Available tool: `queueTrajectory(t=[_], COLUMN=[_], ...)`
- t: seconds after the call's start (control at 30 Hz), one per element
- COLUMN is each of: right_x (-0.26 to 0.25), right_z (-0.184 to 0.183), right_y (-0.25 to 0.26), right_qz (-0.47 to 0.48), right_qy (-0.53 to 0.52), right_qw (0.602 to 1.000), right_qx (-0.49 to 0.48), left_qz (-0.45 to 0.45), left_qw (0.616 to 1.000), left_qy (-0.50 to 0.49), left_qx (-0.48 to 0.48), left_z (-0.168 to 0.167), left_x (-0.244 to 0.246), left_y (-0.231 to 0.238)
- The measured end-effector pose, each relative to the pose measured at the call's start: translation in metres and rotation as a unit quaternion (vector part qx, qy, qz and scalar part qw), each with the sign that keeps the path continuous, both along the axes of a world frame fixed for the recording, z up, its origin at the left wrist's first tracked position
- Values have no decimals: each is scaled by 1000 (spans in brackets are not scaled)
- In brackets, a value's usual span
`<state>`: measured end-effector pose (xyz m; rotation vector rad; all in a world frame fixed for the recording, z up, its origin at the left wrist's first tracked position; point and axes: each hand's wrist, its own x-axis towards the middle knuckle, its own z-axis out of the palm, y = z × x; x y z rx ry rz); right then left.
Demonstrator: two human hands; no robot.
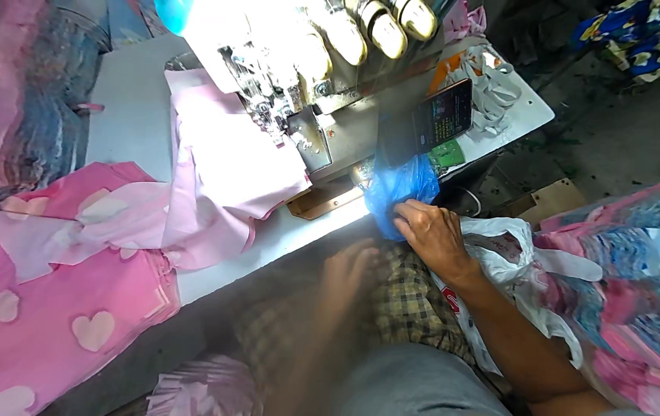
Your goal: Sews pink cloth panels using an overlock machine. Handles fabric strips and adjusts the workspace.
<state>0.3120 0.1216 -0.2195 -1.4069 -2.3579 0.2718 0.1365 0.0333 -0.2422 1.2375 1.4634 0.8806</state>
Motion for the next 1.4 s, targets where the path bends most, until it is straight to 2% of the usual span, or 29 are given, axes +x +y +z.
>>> queueTrajectory(t=[0.07,0.17,0.23,0.3,0.57,0.9,1.0,1.13,1.27,1.4], right_x=[-1,-2,-2,-1,11,22,24,24,16,-8], right_z=[-1,-4,-7,-10,-6,1,1,10,22,31], right_y=[-1,-2,-2,-2,0,4,6,8,10,13], right_qz=[-9,-16,-20,-18,-10,-28,-10,-7,58,208], right_qy=[0,2,2,16,136,258,313,395,436,486], right_qw=[1000,1000,1000,1000,989,954,932,882,859,811], right_qx=[7,7,7,4,-53,-153,-183,-256,-261,-252], left_qz=[21,81,95,102,129,131,135,131,120,69], left_qw=[994,957,936,928,928,957,965,970,969,955], left_qy=[-94,-265,-326,-348,-339,-247,-218,-202,-217,-286], left_qx=[-49,-85,-87,-89,-87,-79,-61,-7,6,-21], left_z=[-22,-32,-33,-30,-26,-14,-6,8,28,53], left_x=[12,30,37,41,27,0,-5,-9,-12,-17], left_y=[9,21,26,26,14,-17,-26,-34,-30,-19])
